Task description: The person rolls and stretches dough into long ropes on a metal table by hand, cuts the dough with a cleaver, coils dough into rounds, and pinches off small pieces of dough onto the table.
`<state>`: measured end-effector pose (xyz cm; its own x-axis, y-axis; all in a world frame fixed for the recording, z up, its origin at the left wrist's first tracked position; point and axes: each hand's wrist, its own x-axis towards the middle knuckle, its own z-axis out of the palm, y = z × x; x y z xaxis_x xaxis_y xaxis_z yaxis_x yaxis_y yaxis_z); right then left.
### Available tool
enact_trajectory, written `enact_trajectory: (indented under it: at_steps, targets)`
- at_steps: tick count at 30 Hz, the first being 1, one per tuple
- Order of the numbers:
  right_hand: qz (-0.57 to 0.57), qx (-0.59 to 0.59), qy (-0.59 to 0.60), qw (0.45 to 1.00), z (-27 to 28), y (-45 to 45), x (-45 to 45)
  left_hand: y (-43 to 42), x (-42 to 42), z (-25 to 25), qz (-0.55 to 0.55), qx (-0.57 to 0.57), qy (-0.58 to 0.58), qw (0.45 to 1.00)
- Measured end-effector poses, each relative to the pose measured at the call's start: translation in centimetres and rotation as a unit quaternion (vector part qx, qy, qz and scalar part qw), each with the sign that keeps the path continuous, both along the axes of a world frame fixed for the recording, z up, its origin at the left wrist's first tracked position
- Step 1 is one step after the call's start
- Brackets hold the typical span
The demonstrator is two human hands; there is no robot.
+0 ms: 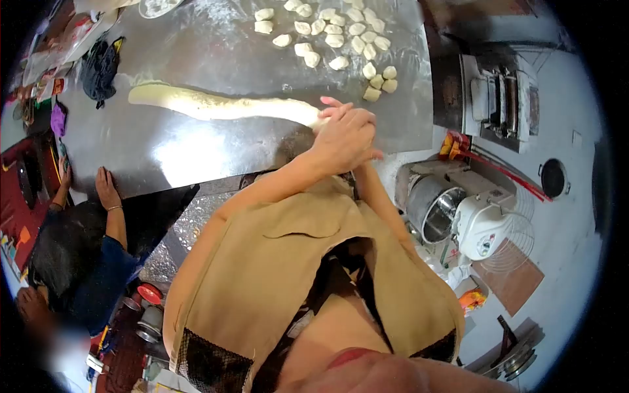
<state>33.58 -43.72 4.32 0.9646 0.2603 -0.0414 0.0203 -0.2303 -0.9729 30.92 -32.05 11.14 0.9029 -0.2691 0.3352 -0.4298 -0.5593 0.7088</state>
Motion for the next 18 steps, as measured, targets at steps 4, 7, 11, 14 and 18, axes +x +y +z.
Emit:
enact_trajectory:
  at_steps: [4, 7, 11, 14, 18]
  targets:
    - [-0.023, 0.376, 0.286, 0.881, 2.2, 3.0, -0.5, 7.3, 0.1, -1.4, 0.046, -0.082, 0.040, 0.995]
    - [0.052, 0.496, 0.181, 0.848, 8.4, 0.9, 0.3, 12.3, -1.5, -7.4, -0.015, 0.075, 0.105, 0.992]
    - [-0.064, 0.573, 0.155, 0.802, 14.9, -10.2, 2.2, 20.5, -2.8, -8.2, 0.025, 0.144, 0.051, 0.988]
    - [-0.207, 0.493, 0.159, 0.830, 14.2, -16.8, 4.6, 23.3, -3.1, -10.0, 0.033, 0.237, 0.068, 0.969]
    - [-0.334, 0.419, 0.238, 0.810, 3.5, -24.9, 9.0, 21.4, -6.5, -7.6, 0.059, 0.311, 0.238, 0.918]
